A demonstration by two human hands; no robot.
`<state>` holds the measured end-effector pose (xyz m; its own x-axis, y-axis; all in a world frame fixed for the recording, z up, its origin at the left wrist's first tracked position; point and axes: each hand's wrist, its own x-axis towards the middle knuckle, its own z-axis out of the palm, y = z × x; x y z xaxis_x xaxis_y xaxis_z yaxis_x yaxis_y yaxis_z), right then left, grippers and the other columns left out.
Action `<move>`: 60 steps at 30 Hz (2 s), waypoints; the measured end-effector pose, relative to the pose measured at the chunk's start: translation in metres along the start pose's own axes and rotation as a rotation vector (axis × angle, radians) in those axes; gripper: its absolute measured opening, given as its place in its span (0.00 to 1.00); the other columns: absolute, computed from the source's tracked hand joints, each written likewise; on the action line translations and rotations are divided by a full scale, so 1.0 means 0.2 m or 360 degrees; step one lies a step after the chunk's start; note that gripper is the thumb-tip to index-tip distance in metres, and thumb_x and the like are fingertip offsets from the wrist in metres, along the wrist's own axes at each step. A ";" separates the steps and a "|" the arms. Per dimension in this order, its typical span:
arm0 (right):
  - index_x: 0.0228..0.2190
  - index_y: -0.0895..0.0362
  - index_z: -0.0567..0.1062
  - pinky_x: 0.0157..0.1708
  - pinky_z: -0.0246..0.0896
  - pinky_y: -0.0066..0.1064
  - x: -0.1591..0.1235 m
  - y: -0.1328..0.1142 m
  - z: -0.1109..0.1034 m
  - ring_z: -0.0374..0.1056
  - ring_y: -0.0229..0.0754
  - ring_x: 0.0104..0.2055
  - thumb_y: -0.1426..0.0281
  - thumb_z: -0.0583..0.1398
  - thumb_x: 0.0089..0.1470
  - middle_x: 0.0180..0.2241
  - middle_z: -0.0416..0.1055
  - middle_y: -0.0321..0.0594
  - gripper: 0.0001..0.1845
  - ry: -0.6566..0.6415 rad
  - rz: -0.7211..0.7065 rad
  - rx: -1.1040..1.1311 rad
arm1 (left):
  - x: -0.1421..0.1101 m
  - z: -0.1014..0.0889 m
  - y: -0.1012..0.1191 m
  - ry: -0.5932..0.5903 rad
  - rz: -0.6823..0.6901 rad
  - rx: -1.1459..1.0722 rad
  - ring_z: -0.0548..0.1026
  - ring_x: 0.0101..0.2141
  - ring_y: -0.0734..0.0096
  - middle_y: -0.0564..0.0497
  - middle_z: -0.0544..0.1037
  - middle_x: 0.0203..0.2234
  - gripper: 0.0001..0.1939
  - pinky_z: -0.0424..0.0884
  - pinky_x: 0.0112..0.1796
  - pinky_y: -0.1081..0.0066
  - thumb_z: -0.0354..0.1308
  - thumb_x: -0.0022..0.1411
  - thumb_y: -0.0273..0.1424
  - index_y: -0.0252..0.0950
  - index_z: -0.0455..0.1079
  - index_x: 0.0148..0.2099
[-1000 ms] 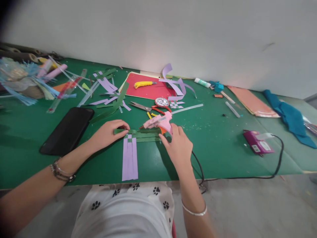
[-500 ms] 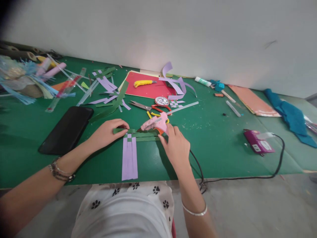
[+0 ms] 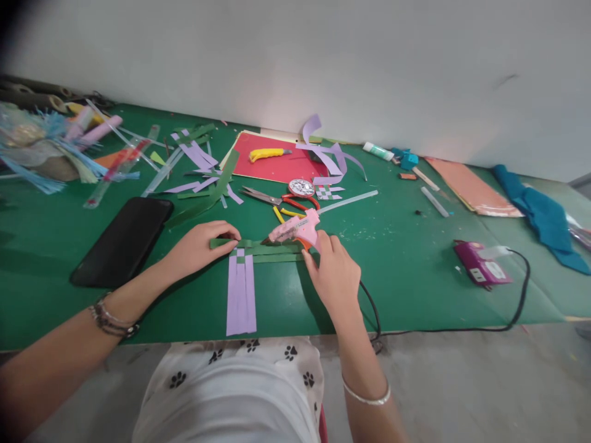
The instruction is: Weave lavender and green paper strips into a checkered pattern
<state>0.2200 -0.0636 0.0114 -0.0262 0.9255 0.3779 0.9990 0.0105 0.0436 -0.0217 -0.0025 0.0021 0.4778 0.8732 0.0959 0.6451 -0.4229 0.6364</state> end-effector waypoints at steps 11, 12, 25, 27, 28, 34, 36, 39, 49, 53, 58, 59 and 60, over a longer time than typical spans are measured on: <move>0.43 0.59 0.67 0.18 0.43 0.26 0.00 0.05 -0.02 0.66 0.41 0.30 0.60 0.49 0.56 0.34 0.70 0.44 0.19 -0.0027 0.0064 -0.0043 | 0.00 0.01 -0.01 0.0008 0.0005 -0.0028 0.71 0.31 0.68 0.50 0.73 0.30 0.08 0.64 0.32 0.71 0.49 0.55 0.33 0.36 0.67 0.31; 0.43 0.59 0.67 0.18 0.43 0.26 0.00 0.06 -0.02 0.66 0.41 0.30 0.60 0.49 0.56 0.34 0.70 0.44 0.19 -0.0018 0.0068 -0.0046 | 0.00 0.01 -0.01 0.0008 0.0003 -0.0033 0.71 0.31 0.68 0.50 0.73 0.30 0.08 0.64 0.32 0.71 0.49 0.55 0.33 0.36 0.67 0.31; 0.42 0.58 0.67 0.19 0.41 0.26 -0.04 0.15 -0.04 0.64 0.40 0.29 0.59 0.49 0.55 0.33 0.69 0.44 0.19 0.0014 0.0163 -0.0155 | 0.00 0.00 0.00 0.0012 -0.0007 -0.0046 0.71 0.32 0.68 0.50 0.74 0.30 0.09 0.64 0.32 0.71 0.48 0.55 0.34 0.36 0.67 0.31; 0.42 0.58 0.67 0.19 0.41 0.26 -0.04 0.17 -0.04 0.64 0.40 0.29 0.59 0.49 0.55 0.33 0.69 0.44 0.19 0.0006 0.0188 -0.0169 | 0.00 0.00 0.00 0.0015 -0.0004 -0.0053 0.71 0.32 0.68 0.50 0.74 0.30 0.09 0.65 0.32 0.71 0.48 0.55 0.34 0.36 0.67 0.31; 0.42 0.58 0.67 0.19 0.41 0.26 -0.04 0.17 -0.04 0.64 0.40 0.29 0.59 0.49 0.55 0.34 0.70 0.43 0.19 0.0002 0.0201 -0.0175 | 0.00 0.00 -0.01 0.0019 -0.0003 -0.0057 0.71 0.32 0.68 0.50 0.74 0.30 0.09 0.65 0.32 0.71 0.48 0.55 0.34 0.36 0.67 0.31; 0.44 0.58 0.67 0.19 0.40 0.25 -0.04 0.21 -0.05 0.65 0.41 0.30 0.60 0.51 0.54 0.35 0.70 0.43 0.19 -0.0012 0.0269 -0.0223 | 0.00 0.01 -0.01 0.0017 -0.0011 -0.0068 0.71 0.32 0.68 0.49 0.74 0.30 0.10 0.65 0.32 0.71 0.48 0.55 0.35 0.36 0.67 0.31; 0.44 0.58 0.67 0.19 0.40 0.26 -0.05 0.22 -0.05 0.65 0.41 0.29 0.60 0.51 0.54 0.35 0.70 0.44 0.19 -0.0003 0.0279 -0.0230 | 0.00 0.01 -0.01 0.0021 -0.0005 -0.0064 0.71 0.32 0.68 0.50 0.74 0.30 0.10 0.65 0.32 0.71 0.48 0.55 0.35 0.36 0.67 0.31; 0.44 0.58 0.67 0.19 0.40 0.26 -0.05 0.22 -0.06 0.65 0.41 0.29 0.60 0.51 0.54 0.35 0.70 0.44 0.19 0.0002 0.0274 -0.0219 | 0.00 0.01 -0.01 0.0026 0.0004 -0.0060 0.71 0.32 0.68 0.50 0.74 0.30 0.10 0.65 0.33 0.71 0.47 0.55 0.35 0.36 0.67 0.31; 0.43 0.59 0.68 0.19 0.42 0.26 -0.01 0.10 -0.04 0.66 0.42 0.31 0.61 0.50 0.55 0.34 0.70 0.45 0.19 -0.0049 0.0122 -0.0098 | 0.00 0.01 -0.01 0.0024 0.0003 -0.0062 0.71 0.32 0.67 0.49 0.74 0.30 0.10 0.65 0.33 0.70 0.48 0.55 0.35 0.36 0.67 0.31; 0.44 0.60 0.67 0.19 0.42 0.26 0.02 0.05 -0.04 0.65 0.42 0.31 0.61 0.50 0.55 0.34 0.70 0.45 0.19 -0.0083 0.0058 -0.0059 | 0.00 0.01 -0.01 0.0016 0.0007 -0.0059 0.71 0.33 0.67 0.49 0.74 0.30 0.10 0.65 0.33 0.70 0.48 0.55 0.35 0.36 0.67 0.31; 0.42 0.59 0.68 0.19 0.42 0.26 0.02 0.02 -0.04 0.65 0.41 0.30 0.61 0.48 0.55 0.34 0.70 0.45 0.19 -0.0093 0.0016 -0.0034 | 0.00 0.01 -0.01 0.0013 0.0004 -0.0066 0.71 0.33 0.67 0.49 0.74 0.30 0.10 0.64 0.33 0.70 0.48 0.55 0.35 0.36 0.67 0.31; 0.42 0.59 0.68 0.19 0.42 0.27 0.02 0.02 -0.04 0.65 0.41 0.30 0.61 0.48 0.55 0.34 0.69 0.45 0.19 -0.0087 0.0016 -0.0035 | 0.00 0.00 -0.01 0.0012 0.0003 -0.0064 0.71 0.33 0.67 0.49 0.74 0.30 0.10 0.64 0.33 0.70 0.48 0.55 0.35 0.36 0.67 0.31; 0.42 0.59 0.67 0.19 0.42 0.27 0.02 0.03 -0.04 0.65 0.41 0.30 0.61 0.48 0.55 0.34 0.69 0.45 0.19 -0.0080 0.0020 -0.0039 | 0.00 0.00 -0.01 0.0010 0.0003 -0.0062 0.71 0.33 0.67 0.49 0.74 0.30 0.10 0.64 0.33 0.70 0.48 0.55 0.34 0.36 0.67 0.31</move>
<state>0.2260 -0.0626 0.0198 -0.0113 0.9433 0.3317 0.9980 -0.0099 0.0622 -0.0226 -0.0020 0.0001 0.4750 0.8740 0.1021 0.6205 -0.4150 0.6654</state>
